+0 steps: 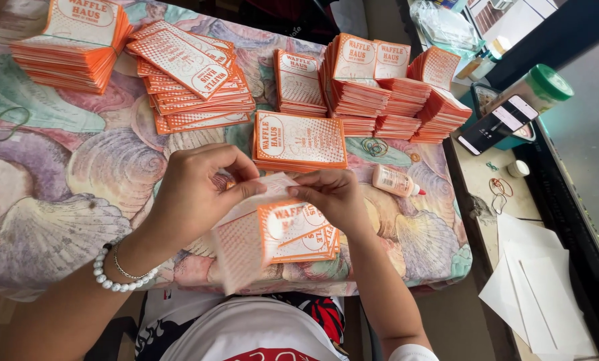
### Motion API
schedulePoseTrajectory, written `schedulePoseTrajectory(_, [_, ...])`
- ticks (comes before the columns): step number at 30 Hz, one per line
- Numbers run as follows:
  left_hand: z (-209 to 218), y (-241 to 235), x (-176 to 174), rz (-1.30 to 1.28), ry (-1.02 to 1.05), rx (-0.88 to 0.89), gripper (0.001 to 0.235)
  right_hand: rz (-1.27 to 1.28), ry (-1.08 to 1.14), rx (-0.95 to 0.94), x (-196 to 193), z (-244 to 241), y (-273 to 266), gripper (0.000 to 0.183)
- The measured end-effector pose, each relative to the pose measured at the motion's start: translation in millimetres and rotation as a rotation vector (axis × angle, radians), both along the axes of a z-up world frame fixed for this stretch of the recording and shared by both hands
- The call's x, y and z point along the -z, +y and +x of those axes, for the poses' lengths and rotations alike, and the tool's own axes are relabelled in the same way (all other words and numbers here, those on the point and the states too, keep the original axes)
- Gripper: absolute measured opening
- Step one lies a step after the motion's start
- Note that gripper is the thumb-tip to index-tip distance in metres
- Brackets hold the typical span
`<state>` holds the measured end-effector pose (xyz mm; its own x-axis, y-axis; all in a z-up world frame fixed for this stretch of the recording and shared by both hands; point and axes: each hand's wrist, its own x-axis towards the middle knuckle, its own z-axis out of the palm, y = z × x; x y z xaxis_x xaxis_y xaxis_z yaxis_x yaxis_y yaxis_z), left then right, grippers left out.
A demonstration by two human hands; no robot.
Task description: Sorting and stacking paper bags on a table to organize them into neat piles.
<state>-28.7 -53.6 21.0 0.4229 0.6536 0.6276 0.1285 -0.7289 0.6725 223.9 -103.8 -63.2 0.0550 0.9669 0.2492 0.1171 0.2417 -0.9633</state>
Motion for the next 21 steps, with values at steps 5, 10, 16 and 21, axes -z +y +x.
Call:
schedulePoseTrajectory(5, [-30.8, 3.1, 1.2, 0.237, 0.013, -0.075, 0.041, -0.011, 0.198, 0.205, 4.7, 18.3, 1.3, 0.016])
schedulePoseTrajectory(10, [-29.4, 8.5, 58.8, -0.417, -0.279, 0.052, 0.042, -0.013, 0.461, 0.295, 10.1, 24.0, -1.4, 0.014])
schedulePoseTrajectory(16, [-1.6, 9.2, 104.1, -0.698, -0.458, 0.043, 0.015, -0.078, 0.051, 0.306, 4.4, 32.8, -11.4, 0.045])
schedulePoseTrajectory(21, [-3.2, -0.9, 95.6, -0.751, -0.433, 0.075, 0.016, -0.109, 0.025, 0.252, 5.3, 34.1, -16.1, 0.039])
